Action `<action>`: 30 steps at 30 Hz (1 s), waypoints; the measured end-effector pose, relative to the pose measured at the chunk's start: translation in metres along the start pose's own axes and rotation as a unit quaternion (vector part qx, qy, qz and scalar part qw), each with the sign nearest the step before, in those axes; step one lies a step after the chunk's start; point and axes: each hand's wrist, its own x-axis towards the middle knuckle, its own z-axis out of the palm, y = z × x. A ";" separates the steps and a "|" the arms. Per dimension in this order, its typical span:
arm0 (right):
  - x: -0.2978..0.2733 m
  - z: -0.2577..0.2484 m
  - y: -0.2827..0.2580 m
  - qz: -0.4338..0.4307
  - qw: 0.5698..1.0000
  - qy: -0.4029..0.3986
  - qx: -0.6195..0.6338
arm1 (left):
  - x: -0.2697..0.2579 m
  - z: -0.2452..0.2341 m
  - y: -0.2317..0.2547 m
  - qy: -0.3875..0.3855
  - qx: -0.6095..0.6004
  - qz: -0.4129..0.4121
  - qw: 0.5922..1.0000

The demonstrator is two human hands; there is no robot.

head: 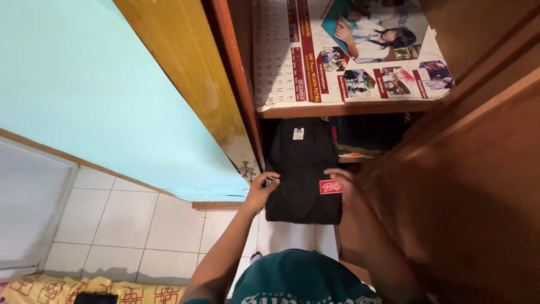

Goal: The person picks up shirts from a wardrobe shelf and folds them one at a time on the bed.

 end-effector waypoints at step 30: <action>0.032 -0.005 -0.042 0.116 0.962 -0.045 0.244 | 0.028 0.003 0.041 -0.077 -0.335 -0.144 0.928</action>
